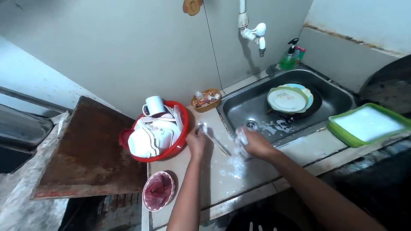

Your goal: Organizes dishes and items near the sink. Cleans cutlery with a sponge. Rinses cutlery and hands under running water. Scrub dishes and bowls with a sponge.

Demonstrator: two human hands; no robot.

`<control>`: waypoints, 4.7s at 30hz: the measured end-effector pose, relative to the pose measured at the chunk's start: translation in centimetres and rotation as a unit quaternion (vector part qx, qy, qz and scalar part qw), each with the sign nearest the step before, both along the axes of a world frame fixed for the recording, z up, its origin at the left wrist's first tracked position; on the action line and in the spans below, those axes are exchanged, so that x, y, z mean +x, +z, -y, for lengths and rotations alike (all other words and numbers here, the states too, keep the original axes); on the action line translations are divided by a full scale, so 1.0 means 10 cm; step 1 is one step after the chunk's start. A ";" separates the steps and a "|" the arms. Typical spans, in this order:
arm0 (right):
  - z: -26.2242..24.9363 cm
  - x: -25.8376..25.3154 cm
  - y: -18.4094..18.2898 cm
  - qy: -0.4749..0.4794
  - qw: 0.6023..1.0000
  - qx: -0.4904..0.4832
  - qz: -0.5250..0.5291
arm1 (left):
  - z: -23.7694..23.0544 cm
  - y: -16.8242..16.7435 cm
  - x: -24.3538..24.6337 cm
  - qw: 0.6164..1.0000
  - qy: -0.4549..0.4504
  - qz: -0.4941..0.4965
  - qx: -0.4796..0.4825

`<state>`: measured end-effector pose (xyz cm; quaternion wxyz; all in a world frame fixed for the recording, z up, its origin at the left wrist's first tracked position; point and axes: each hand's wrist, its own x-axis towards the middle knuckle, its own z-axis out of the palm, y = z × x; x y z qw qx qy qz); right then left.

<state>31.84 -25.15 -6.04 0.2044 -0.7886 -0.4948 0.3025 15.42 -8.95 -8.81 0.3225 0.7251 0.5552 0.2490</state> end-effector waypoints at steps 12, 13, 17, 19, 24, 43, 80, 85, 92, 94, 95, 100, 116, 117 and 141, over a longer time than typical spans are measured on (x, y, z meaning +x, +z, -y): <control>0.20 -0.26 -0.57 -0.040 0.977 0.197 -0.065 | 0.00 0.00 0.22 1.000 -0.012 0.019 -0.014; 0.18 -0.19 -0.58 -0.110 0.964 0.202 -0.135 | -0.02 -0.07 0.22 0.998 0.001 0.059 -0.035; -0.10 -0.13 -0.50 -0.277 0.864 0.175 -0.382 | 0.32 -0.15 0.42 0.893 0.041 0.343 -0.289; -0.15 -0.18 -0.53 -0.183 0.879 0.146 -0.416 | 0.52 -0.17 0.54 0.828 0.029 0.431 -0.357; -0.17 -0.09 -0.68 -0.018 0.940 0.025 -0.338 | 0.57 -0.32 0.60 0.806 0.028 0.468 -0.360; -0.04 -0.03 -0.40 -0.031 0.994 0.048 -0.098 | 0.66 -0.31 0.48 0.917 -0.091 0.221 -0.318; -0.05 0.26 -0.45 -0.234 0.946 0.196 -0.105 | 0.56 -0.24 0.16 0.939 -0.162 0.110 -0.284; -0.03 0.00 -0.47 -0.097 0.979 0.164 0.074 | 0.68 -0.17 0.25 0.927 -0.115 0.168 -0.314; -0.09 0.00 -0.39 -0.062 0.979 0.164 0.106 | 0.75 -0.10 0.23 0.899 -0.129 0.203 -0.367; -0.12 0.08 -0.37 -0.061 0.984 0.145 0.078 | 0.77 -0.10 0.22 0.892 -0.137 0.211 -0.377; -0.14 0.14 -0.38 -0.070 0.985 0.140 0.066 | 0.80 -0.09 0.21 0.888 -0.145 0.216 -0.379; -0.09 -0.09 -0.21 -0.038 0.990 0.109 0.077 | 0.78 -0.12 0.22 0.887 -0.103 0.242 -0.379; 0.01 -0.18 -0.18 -0.217 0.876 0.153 -0.403 | 0.77 -0.09 0.12 0.958 -0.144 0.138 -0.206; 0.02 -0.16 -0.19 -0.222 0.874 0.154 -0.403 | 0.77 -0.10 0.11 0.956 -0.140 0.142 -0.214; 0.22 -0.27 -0.09 -0.059 0.988 0.129 0.064 | 0.45 -0.02 0.38 0.871 -0.090 0.377 -0.302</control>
